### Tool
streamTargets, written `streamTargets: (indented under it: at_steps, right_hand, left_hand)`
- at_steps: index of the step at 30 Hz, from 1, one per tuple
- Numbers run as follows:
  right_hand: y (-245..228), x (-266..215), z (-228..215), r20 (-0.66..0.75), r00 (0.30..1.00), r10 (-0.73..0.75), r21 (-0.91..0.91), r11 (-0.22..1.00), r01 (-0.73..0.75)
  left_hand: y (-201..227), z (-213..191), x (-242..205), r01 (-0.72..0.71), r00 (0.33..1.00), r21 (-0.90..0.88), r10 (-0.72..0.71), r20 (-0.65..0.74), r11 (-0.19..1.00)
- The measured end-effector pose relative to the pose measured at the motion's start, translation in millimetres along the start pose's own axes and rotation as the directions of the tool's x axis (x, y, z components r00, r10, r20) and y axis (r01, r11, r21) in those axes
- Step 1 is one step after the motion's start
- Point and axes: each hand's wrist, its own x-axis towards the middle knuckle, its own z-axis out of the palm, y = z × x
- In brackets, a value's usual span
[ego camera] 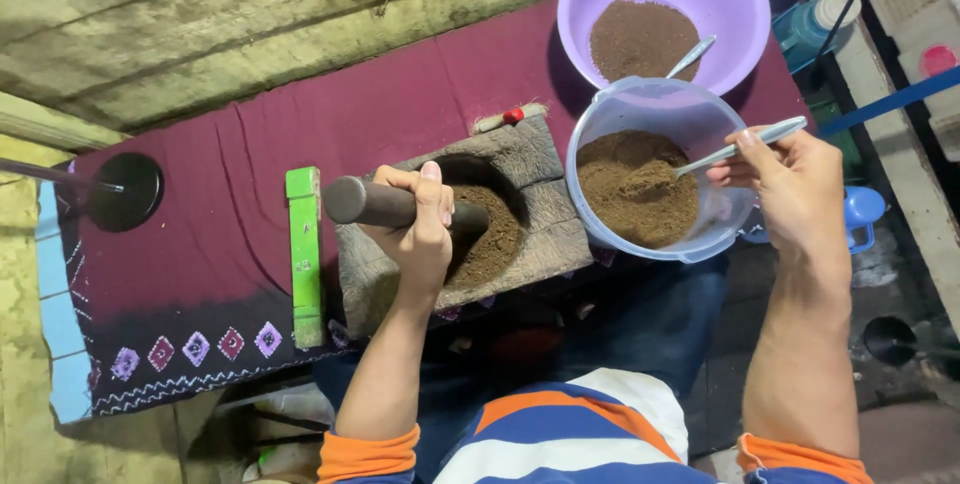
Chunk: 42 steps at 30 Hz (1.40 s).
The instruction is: Grinding and pounding brown powder in a stone mortar using a pestle and transferring it between containers with a spoon.
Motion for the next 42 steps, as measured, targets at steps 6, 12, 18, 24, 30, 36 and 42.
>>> streamTargets:
  at_steps: [6, 12, 18, 24, 30, 36, 42]
  right_hand:
    - [-36.3, -3.7, 10.9, 0.016, 0.999, -0.033, -0.044, 0.998, 0.034]
    - [-64.3, -8.3, 41.4, 0.083, 0.994, -0.064, 0.026, 0.998, 0.062]
    - [-65.6, -14.2, 100.0, 0.168, 0.985, -0.048, 0.123, 0.992, 0.028]
    - [-48.5, -46.4, 157.1, 0.243, 0.933, -0.264, 0.006, 0.963, 0.271]
    - [-23.2, -63.0, 163.9, 0.481, 0.51, -0.713, -0.166, 0.497, 0.852]
    - [-70.9, -83.2, 130.5, 0.287, 0.585, -0.759, -0.244, 0.532, 0.811]
    - [-33.5, -67.5, 67.1, -0.109, 0.736, -0.668, -0.345, 0.72, 0.602]
  left_hand:
    - [-0.2, -3.0, 0.3, 0.034, 0.997, -0.043, -0.037, -0.062, 0.999]
    - [7.8, -13.2, -0.1, 0.067, 0.994, -0.077, -0.073, -0.087, 0.995]
    - [55.4, -22.0, -10.7, -0.042, 0.991, -0.025, 0.039, -0.128, 0.999]
    - [99.2, -29.7, -15.6, -0.257, 0.966, -0.054, 0.257, -0.007, 0.965]
    - [116.7, -13.3, -16.8, -0.179, 0.983, 0.08, 0.174, 0.067, 0.981]
    - [10.3, -18.8, 9.6, -0.003, 1.0, 0.218, 0.009, -0.027, 0.976]
    - [-1.1, -23.8, 23.5, 0.011, 0.984, 0.079, 0.003, -0.181, 0.997]
